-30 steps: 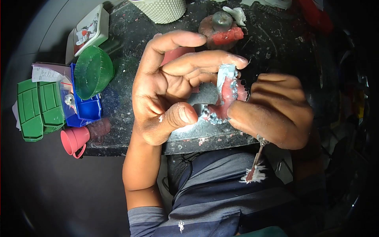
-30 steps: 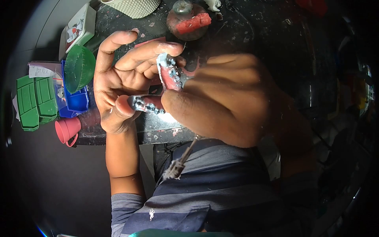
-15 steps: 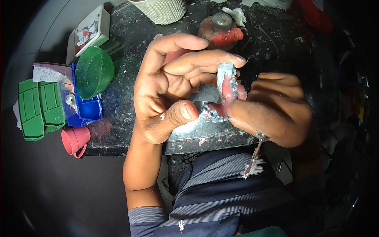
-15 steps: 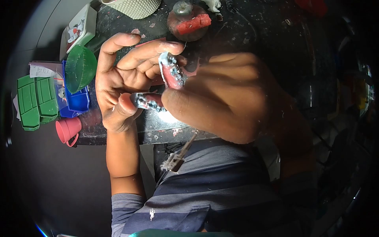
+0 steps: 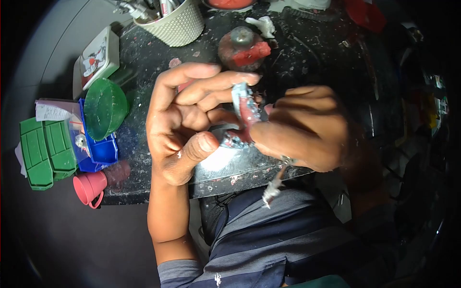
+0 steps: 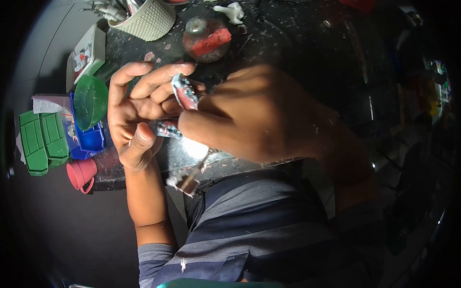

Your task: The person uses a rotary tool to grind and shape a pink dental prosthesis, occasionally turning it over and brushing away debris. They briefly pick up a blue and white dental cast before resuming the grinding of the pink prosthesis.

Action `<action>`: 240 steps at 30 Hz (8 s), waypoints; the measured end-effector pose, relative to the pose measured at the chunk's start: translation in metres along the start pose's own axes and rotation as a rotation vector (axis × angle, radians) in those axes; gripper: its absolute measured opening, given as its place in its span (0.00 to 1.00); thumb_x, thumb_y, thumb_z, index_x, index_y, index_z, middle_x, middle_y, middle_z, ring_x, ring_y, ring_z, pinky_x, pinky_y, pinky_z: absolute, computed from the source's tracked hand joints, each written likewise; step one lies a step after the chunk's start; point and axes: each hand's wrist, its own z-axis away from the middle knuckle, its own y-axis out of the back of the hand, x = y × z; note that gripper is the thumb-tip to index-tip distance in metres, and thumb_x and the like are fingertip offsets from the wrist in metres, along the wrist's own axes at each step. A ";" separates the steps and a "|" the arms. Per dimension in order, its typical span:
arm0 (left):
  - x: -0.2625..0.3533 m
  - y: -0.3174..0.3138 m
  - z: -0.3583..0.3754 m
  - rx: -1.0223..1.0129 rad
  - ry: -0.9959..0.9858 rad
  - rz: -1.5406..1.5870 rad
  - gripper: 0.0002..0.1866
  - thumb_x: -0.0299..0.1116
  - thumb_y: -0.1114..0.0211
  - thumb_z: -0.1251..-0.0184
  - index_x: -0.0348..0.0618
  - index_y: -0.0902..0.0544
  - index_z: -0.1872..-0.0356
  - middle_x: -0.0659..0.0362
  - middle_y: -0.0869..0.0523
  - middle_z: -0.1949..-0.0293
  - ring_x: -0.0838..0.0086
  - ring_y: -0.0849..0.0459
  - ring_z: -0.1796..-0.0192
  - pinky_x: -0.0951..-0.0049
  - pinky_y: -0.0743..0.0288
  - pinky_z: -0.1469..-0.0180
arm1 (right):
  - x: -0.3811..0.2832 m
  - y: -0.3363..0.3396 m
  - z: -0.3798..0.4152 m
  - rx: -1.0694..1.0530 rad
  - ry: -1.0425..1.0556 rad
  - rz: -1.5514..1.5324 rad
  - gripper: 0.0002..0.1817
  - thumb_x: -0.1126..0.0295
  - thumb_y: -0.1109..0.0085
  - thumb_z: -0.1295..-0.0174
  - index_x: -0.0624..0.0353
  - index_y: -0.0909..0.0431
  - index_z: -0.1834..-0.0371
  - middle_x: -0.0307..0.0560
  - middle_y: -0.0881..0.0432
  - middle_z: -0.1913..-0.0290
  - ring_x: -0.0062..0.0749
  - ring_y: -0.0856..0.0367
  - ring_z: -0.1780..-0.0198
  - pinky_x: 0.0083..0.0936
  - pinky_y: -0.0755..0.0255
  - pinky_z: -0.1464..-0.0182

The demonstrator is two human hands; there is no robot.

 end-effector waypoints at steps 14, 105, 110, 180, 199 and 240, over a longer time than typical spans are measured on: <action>0.012 0.023 0.003 0.278 -0.077 -0.044 0.32 0.45 0.43 0.22 0.36 0.40 0.27 0.29 0.39 0.27 0.38 0.28 0.31 0.50 0.17 0.43 | 0.030 0.023 0.009 -0.487 -0.682 0.135 0.21 0.55 0.37 0.33 0.68 0.19 0.63 0.63 0.16 0.67 0.57 0.15 0.60 0.47 0.22 0.58; -0.005 -0.011 0.006 0.202 0.268 -0.024 0.07 0.22 0.40 0.25 0.27 0.20 0.54 0.51 0.13 0.70 0.73 0.15 0.75 0.75 0.20 0.76 | 0.021 0.005 -0.002 -0.258 -0.449 0.032 0.30 0.48 0.23 0.56 0.70 0.18 0.69 0.54 0.18 0.76 0.45 0.16 0.75 0.33 0.23 0.72; -0.006 -0.010 0.006 0.188 0.302 -0.004 0.07 0.22 0.41 0.24 0.26 0.20 0.54 0.50 0.13 0.71 0.71 0.14 0.76 0.74 0.20 0.78 | 0.022 0.004 0.000 -0.260 -0.397 0.062 0.32 0.47 0.25 0.54 0.70 0.18 0.66 0.54 0.19 0.76 0.47 0.16 0.75 0.35 0.23 0.70; -0.006 -0.005 0.002 0.178 0.449 0.035 0.09 0.20 0.46 0.24 0.25 0.21 0.52 0.48 0.13 0.68 0.68 0.13 0.76 0.71 0.16 0.77 | 0.019 0.002 0.004 -0.412 -0.403 0.202 0.34 0.36 0.35 0.44 0.61 0.17 0.60 0.48 0.20 0.72 0.50 0.18 0.63 0.42 0.28 0.53; -0.006 -0.015 0.009 0.172 0.152 -0.287 0.07 0.19 0.43 0.24 0.28 0.20 0.51 0.51 0.12 0.66 0.75 0.13 0.68 0.77 0.17 0.67 | 0.023 0.007 0.000 -0.318 -0.398 0.143 0.33 0.42 0.21 0.60 0.64 0.20 0.71 0.47 0.22 0.77 0.46 0.18 0.73 0.36 0.27 0.69; -0.006 -0.007 0.003 0.203 0.481 -0.128 0.10 0.14 0.48 0.28 0.24 0.19 0.54 0.47 0.13 0.71 0.65 0.13 0.76 0.70 0.16 0.76 | 0.015 -0.005 0.005 -0.397 -0.437 0.277 0.31 0.41 0.37 0.42 0.64 0.16 0.60 0.52 0.21 0.69 0.49 0.19 0.65 0.42 0.30 0.55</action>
